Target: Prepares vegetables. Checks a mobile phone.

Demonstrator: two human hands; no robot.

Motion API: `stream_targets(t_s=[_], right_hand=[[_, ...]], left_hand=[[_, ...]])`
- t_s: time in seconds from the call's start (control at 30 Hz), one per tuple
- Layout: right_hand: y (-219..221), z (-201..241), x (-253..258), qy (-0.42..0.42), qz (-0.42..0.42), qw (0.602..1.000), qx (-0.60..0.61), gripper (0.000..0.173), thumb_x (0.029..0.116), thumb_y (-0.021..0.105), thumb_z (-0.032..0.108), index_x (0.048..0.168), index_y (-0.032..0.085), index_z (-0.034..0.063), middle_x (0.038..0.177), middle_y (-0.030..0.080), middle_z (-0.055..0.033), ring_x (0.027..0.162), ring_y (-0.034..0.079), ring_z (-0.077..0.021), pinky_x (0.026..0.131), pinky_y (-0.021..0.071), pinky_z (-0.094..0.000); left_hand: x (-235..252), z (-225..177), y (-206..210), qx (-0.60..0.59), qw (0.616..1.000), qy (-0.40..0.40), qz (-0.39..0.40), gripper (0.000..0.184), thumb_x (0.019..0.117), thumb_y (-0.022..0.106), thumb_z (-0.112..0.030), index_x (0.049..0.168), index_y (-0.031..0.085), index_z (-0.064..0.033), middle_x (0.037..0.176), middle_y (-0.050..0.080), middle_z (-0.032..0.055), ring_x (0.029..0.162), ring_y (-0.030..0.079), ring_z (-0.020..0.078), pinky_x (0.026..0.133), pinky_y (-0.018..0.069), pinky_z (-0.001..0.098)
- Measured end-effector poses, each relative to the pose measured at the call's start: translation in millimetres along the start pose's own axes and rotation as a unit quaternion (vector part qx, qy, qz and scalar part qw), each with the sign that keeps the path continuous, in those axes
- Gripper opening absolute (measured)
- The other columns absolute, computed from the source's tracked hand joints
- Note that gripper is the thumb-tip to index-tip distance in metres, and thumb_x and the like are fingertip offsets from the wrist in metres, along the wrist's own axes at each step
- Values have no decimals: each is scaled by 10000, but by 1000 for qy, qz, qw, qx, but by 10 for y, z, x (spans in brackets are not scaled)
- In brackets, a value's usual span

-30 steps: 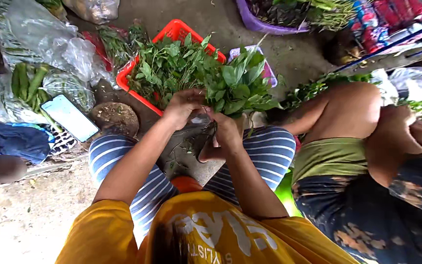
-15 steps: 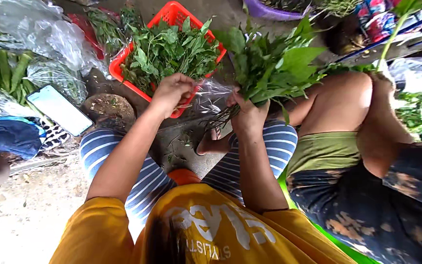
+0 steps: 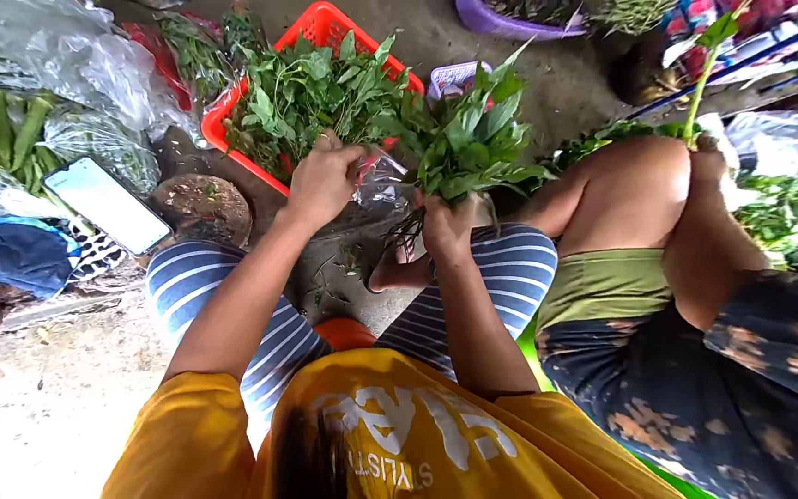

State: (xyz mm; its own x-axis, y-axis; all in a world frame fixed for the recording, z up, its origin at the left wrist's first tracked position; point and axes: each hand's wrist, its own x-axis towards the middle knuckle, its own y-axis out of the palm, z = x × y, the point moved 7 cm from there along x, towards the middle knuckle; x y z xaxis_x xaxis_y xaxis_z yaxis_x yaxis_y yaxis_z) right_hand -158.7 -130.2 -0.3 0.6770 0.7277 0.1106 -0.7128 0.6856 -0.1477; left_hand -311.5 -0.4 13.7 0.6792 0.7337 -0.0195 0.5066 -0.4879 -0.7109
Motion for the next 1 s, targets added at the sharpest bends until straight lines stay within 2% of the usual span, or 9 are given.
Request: stream_targets(t_s=[0.07,0.27,0.33,0.4,0.47,0.57,0.73,0.9,1.0], right_hand=[[42,-36,-33,12,23,1000,-10,112,903,556,1,994,600,50,816,627,61,742,614,-18,735,556,-253],[-152,446,-72,-40,75,984,-158,228,927,641,79,1143,599,21,921,656,35,833,635,25,792,568,-209],[-53,623,-250,-14,108,963,-245,266,971,628,115,1154,629,-79,948,672,-90,858,622,-36,798,535,-254],[120,403,-325,6,182,941,-285,300,976,606,117,1174,614,-109,984,654,-153,891,606,-98,818,516,-316],[211,48,-244,-59,188,946,-256,350,929,627,92,1201,606,-127,1039,673,-203,964,648,-150,874,541,-367],[318,-71,-114,-61,179,947,-259,376,936,618,53,1253,573,-144,1127,658,-251,1046,658,-217,946,540,-396],[459,-119,-147,-51,235,902,-359,384,914,651,20,1229,575,-187,1181,612,-390,1136,613,-466,1003,473,-578],[597,-46,-16,75,308,813,-489,466,928,713,102,1329,574,-92,1257,582,-392,1182,567,-559,964,419,-733],[682,-66,94,39,343,781,-521,360,957,679,143,1231,638,-88,1228,618,-361,1164,587,-546,918,435,-742]], left_hand=[[28,3,78,69,997,-3,22,556,929,678,-48,1457,587,-194,1498,460,243,1135,628,467,903,533,631],[80,-22,195,-16,997,54,54,686,851,773,-37,1480,501,-14,1624,347,205,1351,529,407,1068,480,568],[-47,-82,95,-113,992,56,25,675,833,792,-42,1450,526,19,1558,445,214,1346,541,355,1107,456,510],[-286,-47,-74,-283,957,14,-56,420,844,722,54,1250,628,105,1257,656,216,1131,643,237,991,510,372],[-324,-9,-126,-418,907,-1,-53,372,961,562,79,1331,557,123,1261,640,214,1144,617,149,1008,493,267],[-102,-9,-132,-340,933,113,-15,524,875,656,111,1381,522,142,1412,557,276,1326,541,240,1139,408,312],[-2,71,14,-220,969,112,-30,743,643,816,177,1342,567,136,1491,492,284,1407,475,356,1186,379,436],[-81,-61,124,-154,981,114,-8,699,820,643,209,1478,500,19,1593,417,170,1432,462,308,1139,435,443],[-164,-194,252,-83,985,150,1,758,762,701,184,1475,519,4,1595,427,159,1404,501,323,1077,489,478]])
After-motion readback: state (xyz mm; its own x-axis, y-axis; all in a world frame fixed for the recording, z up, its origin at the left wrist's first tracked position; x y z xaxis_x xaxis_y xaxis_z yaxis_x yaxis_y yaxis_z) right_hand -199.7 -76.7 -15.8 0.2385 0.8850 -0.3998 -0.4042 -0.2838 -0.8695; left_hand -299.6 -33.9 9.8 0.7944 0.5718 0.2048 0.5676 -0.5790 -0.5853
